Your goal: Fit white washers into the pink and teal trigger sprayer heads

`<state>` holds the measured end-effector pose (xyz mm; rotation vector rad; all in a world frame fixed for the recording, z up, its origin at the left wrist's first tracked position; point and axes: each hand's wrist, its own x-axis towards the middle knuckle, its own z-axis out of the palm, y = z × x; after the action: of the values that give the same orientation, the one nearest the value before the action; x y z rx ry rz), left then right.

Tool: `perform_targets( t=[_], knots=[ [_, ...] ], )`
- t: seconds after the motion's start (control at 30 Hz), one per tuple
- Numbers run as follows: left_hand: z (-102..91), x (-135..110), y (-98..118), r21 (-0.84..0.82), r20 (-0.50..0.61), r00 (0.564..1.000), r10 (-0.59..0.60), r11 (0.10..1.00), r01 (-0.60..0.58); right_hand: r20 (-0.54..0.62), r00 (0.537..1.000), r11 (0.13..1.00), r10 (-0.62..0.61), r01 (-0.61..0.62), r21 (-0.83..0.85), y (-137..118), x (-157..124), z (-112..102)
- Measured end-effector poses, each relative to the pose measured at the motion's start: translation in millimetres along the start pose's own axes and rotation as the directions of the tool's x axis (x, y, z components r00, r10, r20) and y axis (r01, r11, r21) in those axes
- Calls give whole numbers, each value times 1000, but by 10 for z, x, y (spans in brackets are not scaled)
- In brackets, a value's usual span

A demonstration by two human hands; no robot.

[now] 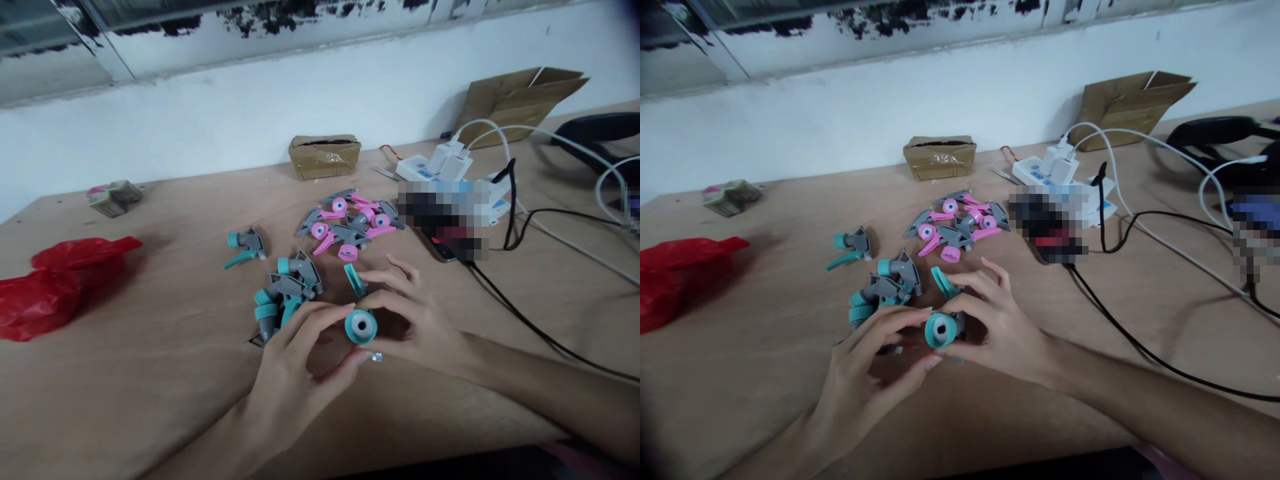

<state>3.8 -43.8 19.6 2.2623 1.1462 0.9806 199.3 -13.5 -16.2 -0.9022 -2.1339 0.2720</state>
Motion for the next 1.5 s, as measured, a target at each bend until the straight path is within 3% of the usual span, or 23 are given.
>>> perform_targets(
  t=[0.33, 0.43, 0.53, 0.67, 0.8, 0.97, 1.1, 1.5],
  knots=[
    [100, -10, 11, 117, -13, 1000, -16, 993, 18, 33, 999, 996, -7, 10, -89, 11, -26, 60],
    [49, 15, 39, 114, -47, 999, 13, 993, -7, 43, 999, 997, -2, 6, -82, -9, -4, 21],
    [-106, 61, 50, 71, -115, 991, -69, 994, 77, 7, 1000, 998, -9, 9, -57, -29, 25, -44],
    [-465, 106, -60, -75, -264, 922, -283, 959, 273, -73, 997, 999, 33, -36, -40, -17, 46, -86],
    [-852, 26, -391, -167, -404, 817, -413, 911, 378, -26, 995, 994, 93, -95, -57, 16, 52, -47],
    [-1081, -218, -935, -92, -393, 746, -538, 830, 550, -5, 994, 988, 107, -107, -108, 58, 48, 12],
    [-1067, -304, -1117, -5, -358, 743, -565, 797, 604, -9, 994, 984, 108, -108, -138, 86, 43, 33],
    [-961, -50, -1142, 212, -388, 790, -474, 788, 578, -5, 997, 979, 76, -75, -189, 159, 27, 67]
  ],
)
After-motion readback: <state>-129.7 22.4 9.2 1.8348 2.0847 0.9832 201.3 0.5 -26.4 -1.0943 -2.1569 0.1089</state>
